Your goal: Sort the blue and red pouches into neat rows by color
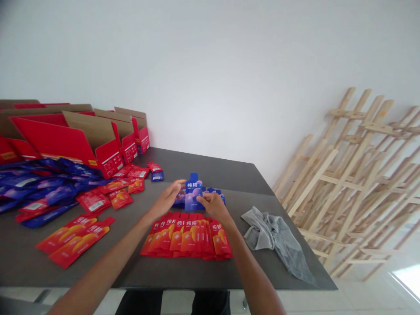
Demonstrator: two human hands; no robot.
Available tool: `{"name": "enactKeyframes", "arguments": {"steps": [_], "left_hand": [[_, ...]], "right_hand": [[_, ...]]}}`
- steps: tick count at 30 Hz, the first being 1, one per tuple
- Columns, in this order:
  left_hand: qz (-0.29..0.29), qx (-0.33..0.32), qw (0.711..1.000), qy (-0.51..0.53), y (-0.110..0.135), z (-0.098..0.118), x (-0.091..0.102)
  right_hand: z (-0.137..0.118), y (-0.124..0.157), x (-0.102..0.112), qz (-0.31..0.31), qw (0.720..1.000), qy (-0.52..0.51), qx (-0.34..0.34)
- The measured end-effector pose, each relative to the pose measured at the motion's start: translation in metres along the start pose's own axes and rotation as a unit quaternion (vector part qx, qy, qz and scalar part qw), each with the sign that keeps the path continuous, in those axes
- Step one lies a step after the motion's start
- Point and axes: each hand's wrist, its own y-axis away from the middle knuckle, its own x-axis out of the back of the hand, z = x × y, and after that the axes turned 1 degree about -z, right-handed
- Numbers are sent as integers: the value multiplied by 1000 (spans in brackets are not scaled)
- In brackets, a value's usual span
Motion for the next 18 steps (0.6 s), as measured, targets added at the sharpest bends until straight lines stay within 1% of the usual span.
{"name": "enactKeyframes", "arguments": {"steps": [2, 3, 6, 9, 13, 18], "left_hand": [[-28, -8, 997, -68, -3, -17, -3], [-48, -11, 993, -108, -4, -25, -4], [-107, 7, 974, -199, -5, -43, -7], [-145, 23, 961, -234, -5, -53, -9], [-167, -4, 955, -244, -5, -55, -13], [-173, -11, 948, -267, -6, -57, -16]], "right_hand": [[8, -20, 10, -4, 997, 36, -75], [12, -29, 13, -2, 994, 49, -99], [22, -51, 14, -2, 987, 88, -137], [30, -62, 5, -23, 976, 129, -176], [38, -65, -7, -48, 962, 184, -198], [41, -65, -8, -55, 946, 261, -185]]}}
